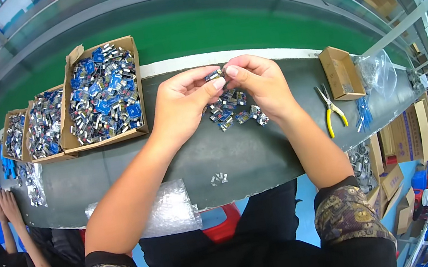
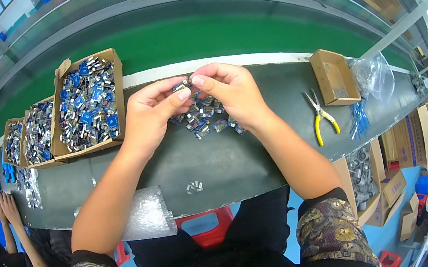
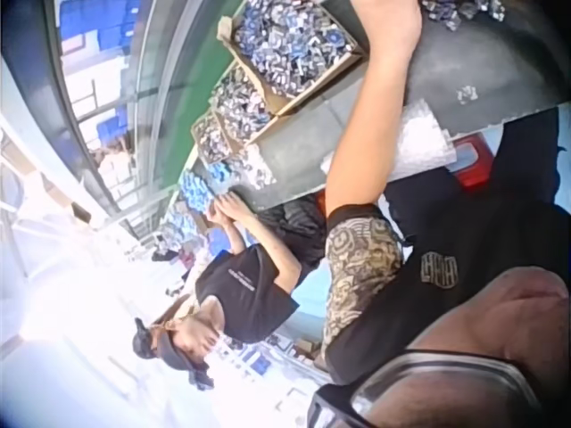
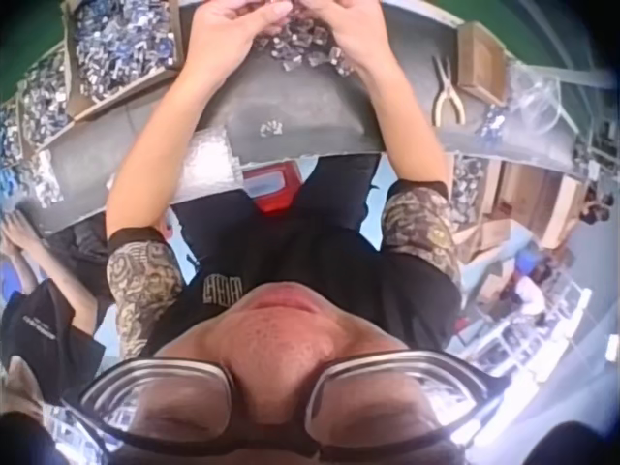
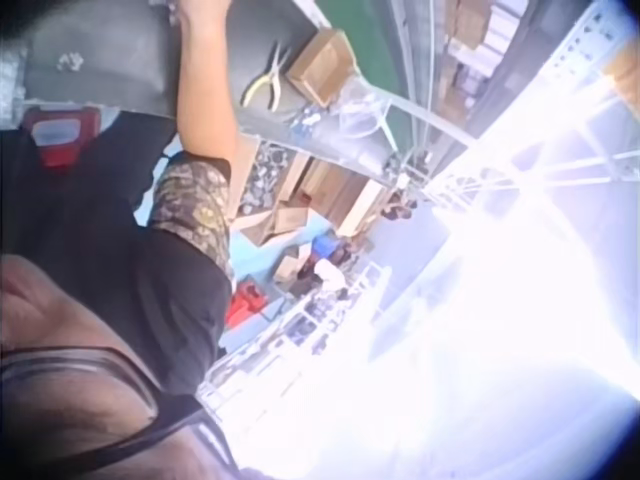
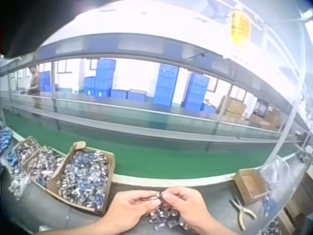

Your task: Manually assemble and sort small electronic components into boxes at a production line workstation.

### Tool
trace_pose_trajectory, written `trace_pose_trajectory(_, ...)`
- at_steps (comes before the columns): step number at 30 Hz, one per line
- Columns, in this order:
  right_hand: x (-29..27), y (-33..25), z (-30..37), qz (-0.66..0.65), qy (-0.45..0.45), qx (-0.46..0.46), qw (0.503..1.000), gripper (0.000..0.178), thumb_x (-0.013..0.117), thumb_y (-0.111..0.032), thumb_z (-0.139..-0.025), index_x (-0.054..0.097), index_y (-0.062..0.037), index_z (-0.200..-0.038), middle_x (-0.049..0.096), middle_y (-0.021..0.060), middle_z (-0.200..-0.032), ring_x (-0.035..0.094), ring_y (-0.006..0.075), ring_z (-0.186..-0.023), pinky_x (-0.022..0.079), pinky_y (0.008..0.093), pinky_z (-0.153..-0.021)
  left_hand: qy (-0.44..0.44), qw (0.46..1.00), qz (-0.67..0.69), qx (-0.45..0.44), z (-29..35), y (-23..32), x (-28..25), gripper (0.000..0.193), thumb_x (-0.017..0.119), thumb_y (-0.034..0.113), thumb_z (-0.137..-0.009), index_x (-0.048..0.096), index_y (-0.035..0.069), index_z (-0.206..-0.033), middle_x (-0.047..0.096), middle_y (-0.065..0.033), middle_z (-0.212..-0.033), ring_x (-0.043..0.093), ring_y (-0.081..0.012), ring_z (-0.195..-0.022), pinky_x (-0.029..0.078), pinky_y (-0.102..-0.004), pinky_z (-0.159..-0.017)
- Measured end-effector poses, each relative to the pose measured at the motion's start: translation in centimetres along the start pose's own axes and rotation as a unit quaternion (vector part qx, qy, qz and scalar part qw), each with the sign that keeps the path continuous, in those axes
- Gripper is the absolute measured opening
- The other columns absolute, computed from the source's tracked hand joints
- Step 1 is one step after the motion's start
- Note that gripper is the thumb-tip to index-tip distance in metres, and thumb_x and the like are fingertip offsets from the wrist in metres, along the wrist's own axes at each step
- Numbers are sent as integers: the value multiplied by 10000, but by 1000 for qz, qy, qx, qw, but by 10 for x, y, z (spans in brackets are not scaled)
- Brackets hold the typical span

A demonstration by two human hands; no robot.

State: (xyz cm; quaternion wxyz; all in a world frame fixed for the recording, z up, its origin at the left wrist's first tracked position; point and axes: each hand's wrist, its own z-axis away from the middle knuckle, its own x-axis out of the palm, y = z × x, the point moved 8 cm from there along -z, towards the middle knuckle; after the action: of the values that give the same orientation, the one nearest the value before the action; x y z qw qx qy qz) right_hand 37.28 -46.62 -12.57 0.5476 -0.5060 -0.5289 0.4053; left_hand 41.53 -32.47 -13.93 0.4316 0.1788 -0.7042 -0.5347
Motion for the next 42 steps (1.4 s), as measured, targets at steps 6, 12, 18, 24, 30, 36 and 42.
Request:
trace_pose_trajectory(6, 0, 6, -1, 12, 2, 4, 1000, 159, 678, -135, -917, 668, -6, -1010, 685, 58, -947, 636, 127, -836, 517, 268, -779, 15, 1000, -15, 18, 2, -5, -4, 290, 697, 54, -891, 655, -41, -1162, 705, -105, -996, 657, -129, -861, 533, -249, -766)
trace_pose_trajectory(12, -3, 4, 1, 21, 7, -6, 1000, 156, 689, -124, -906, 678, 3, -994, 697, 66, -934, 648, 138, -832, 523, 274, -781, 25, 999, -36, 6, 2, -8, -1, 311, 699, 75, -897, 645, -39, -1181, 707, -113, -1001, 669, -137, -874, 544, -261, -777)
trace_pose_trajectory(18, -1, -3, 0, 107, 20, -41, 993, 162, 712, -119, -889, 716, 19, -974, 716, 64, -905, 648, 109, -835, 516, 256, -770, 41, 994, -97, 33, 5, 0, -5, 287, 693, 35, -887, 659, -58, -1156, 716, -119, -997, 661, -123, -880, 537, -252, -791)
trace_pose_trajectory(24, -3, -3, 0, 180, -6, -32, 983, 157, 706, -86, -891, 715, 37, -987, 714, 71, -933, 636, 106, -840, 506, 247, -775, 21, 986, -163, 11, 4, 6, -4, 266, 700, 9, -870, 675, -59, -1126, 716, -118, -1001, 654, -117, -884, 537, -257, -800)
trace_pose_trajectory(30, 4, -2, 3, 136, 27, -90, 986, 209, 663, -76, -919, 684, 32, -1097, 709, 87, -1037, 648, 125, -917, 532, 283, -811, 40, 998, -2, -55, 1, -12, -5, 309, 669, 101, -919, 625, -40, -1191, 706, -126, -1036, 683, -156, -907, 556, -278, -793)
trace_pose_trajectory(36, 35, -20, 14, 443, 10, -238, 864, 404, 744, -75, -742, 608, -8, -1117, 654, 127, -1031, 669, 261, -936, 541, 343, -815, 37, 995, -10, -96, 6, -22, -6, 357, 660, 189, -937, 562, -21, -1209, 698, -135, -1073, 688, -171, -942, 564, -292, -784)
trace_pose_trajectory(42, 29, -29, 13, 443, 33, -243, 863, 402, 752, -75, -699, 613, -16, -1072, 656, 132, -1031, 667, 267, -951, 539, 344, -834, 26, 996, -6, -81, 4, -18, 0, 355, 646, 183, -946, 564, -35, -1214, 695, -139, -1081, 682, -179, -972, 567, -303, -797)
